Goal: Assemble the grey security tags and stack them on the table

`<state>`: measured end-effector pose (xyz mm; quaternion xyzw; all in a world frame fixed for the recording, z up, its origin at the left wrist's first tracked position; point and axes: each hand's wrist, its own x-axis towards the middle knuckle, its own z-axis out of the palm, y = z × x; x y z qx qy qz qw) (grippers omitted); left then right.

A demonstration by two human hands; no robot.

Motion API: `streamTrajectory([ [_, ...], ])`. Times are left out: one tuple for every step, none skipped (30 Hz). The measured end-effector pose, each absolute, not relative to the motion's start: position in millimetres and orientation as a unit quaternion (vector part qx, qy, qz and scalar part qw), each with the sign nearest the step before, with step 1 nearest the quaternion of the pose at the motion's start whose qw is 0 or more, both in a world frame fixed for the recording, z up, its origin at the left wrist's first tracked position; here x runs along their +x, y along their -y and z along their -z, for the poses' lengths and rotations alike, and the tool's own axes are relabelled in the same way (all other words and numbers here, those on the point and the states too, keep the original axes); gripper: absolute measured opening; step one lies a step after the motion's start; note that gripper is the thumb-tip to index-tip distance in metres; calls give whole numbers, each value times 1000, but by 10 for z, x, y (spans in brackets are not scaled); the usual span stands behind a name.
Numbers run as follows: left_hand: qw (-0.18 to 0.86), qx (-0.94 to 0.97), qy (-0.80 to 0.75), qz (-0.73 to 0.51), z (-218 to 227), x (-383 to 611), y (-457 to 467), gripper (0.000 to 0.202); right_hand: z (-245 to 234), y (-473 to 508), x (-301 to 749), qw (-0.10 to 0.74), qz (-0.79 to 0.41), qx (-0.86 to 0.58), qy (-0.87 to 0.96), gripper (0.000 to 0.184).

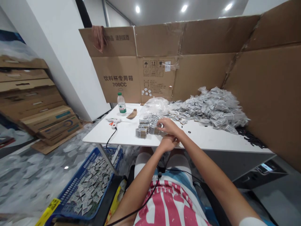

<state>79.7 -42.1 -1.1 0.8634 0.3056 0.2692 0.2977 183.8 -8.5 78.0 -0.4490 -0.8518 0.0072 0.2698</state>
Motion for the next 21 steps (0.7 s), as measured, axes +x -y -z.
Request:
streamTrajectory([
  [301,861,-306,-272,12,796,421,29,-776,85,1835,271,-10,-449,851,10],
  [302,861,-304,-273,14,795,420,30,-770,85,1832,272,-11,-450,851,10],
  [300,863,-301,-273,17,795,418,30,-763,85,1830,271,-11,-452,850,10],
  [296,866,-300,-271,20,796,414,31,-755,85,1828,269,-9,-455,849,10],
  [289,870,-298,-266,23,798,410,32,-747,84,1827,266,-7,-459,848,10],
  [281,874,-298,-261,26,800,406,33,-739,82,1826,263,-5,-462,847,10],
  [275,877,-298,-256,30,803,401,34,-733,80,1826,261,-5,-466,846,10],
  [270,879,-299,-253,36,805,397,34,-727,77,1826,259,-5,-468,845,10],
  [269,880,-300,-251,42,808,393,34,-723,75,1826,257,-4,-470,845,10],
  [272,879,-300,-251,50,811,389,34,-720,72,1825,256,-3,-470,845,10],
  [275,878,-300,-253,59,814,385,33,-718,72,1824,254,0,-470,845,10],
  [279,876,-300,-255,68,816,380,33,-717,73,1822,253,3,-470,846,9],
  [280,875,-300,-257,76,818,377,33,-716,78,1819,251,5,-470,846,9],
  [278,876,-300,-257,82,819,374,33,-717,87,1816,250,6,-470,846,9],
  [275,877,-299,-256,84,818,372,33,-719,100,1814,250,6,-469,847,8],
  [270,879,-298,-256,83,817,371,33,-723,116,1814,252,4,-467,847,8],
  [268,880,-297,-257,76,814,373,33,-728,133,1821,259,0,-463,848,7],
  [268,879,-295,-260,63,810,377,32,-733,150,1834,273,-7,-458,846,7],
  [271,879,-292,-264,45,806,384,31,-738,162,1859,293,-16,-454,841,8],
  [275,878,-288,-267,23,800,394,29,-742,167,1896,318,-26,-451,833,10],
  [279,877,-284,-269,-4,794,406,28,-742,163,1948,347,-37,-452,821,12],
])
